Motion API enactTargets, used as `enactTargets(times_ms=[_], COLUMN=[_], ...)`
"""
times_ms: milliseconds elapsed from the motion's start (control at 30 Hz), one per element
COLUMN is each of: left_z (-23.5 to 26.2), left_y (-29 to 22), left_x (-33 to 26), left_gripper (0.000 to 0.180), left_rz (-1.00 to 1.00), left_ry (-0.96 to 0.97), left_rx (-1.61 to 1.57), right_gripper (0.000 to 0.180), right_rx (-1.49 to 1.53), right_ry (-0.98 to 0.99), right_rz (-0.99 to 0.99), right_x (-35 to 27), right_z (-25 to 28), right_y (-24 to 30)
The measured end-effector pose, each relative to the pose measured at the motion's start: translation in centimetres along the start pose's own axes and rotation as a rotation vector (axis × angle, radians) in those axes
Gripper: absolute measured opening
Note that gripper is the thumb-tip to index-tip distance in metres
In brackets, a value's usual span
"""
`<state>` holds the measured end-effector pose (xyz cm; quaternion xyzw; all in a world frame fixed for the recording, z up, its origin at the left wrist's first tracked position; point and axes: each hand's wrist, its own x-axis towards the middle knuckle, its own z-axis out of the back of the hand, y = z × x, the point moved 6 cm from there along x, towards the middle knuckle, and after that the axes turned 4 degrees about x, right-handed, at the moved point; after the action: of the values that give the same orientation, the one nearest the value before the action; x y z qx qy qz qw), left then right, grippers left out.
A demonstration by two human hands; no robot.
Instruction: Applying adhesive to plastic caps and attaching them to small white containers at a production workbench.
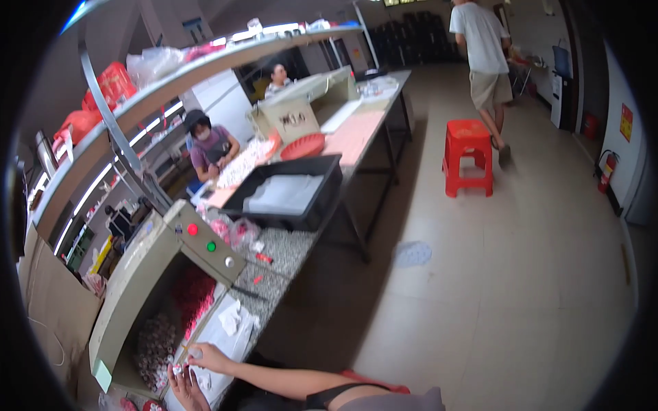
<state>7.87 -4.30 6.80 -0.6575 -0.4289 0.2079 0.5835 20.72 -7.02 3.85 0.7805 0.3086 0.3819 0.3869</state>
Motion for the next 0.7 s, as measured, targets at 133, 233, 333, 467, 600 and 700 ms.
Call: enactTargets(times_ms=[133, 233, 333, 467, 600, 700], left_z=[2.3, 4.1, 5.4, 5.7, 7.4, 8.0], left_y=[1.1, 1.6, 2.9, 2.9, 3.3, 3.2], left_x=[0.8, 1.3, 2.6, 2.6, 2.3, 2.9], left_gripper=[0.043, 0.043, 0.036, 0.031, 0.031, 0.029], left_rz=[-0.084, -0.043, -0.028, 0.022, 0.092, 0.002], left_ry=[-0.012, -0.120, -0.215, -0.214, -0.211, -0.192], left_rx=[-0.109, -0.090, -0.083, -0.027, -0.030, 0.077], right_gripper=[0.012, 0.019, 0.023, 0.009, 0.010, 0.011], right_rx=[-0.125, -0.098, -0.083, 0.090, 0.094, 0.100], right_ry=[0.063, 0.111, 0.095, 0.068, 0.103, 0.134], right_rz=[-0.050, -0.100, -0.242, -0.395, -0.463, -0.506], right_x=[0.9, 1.5, 1.6, 1.4, 1.6, 2.0], right_z=[-0.7, -1.5, -0.8, -1.4, -3.4, -4.8], right_y=[-0.3, -0.9, -1.8, -2.6, -3.5, -4.2])
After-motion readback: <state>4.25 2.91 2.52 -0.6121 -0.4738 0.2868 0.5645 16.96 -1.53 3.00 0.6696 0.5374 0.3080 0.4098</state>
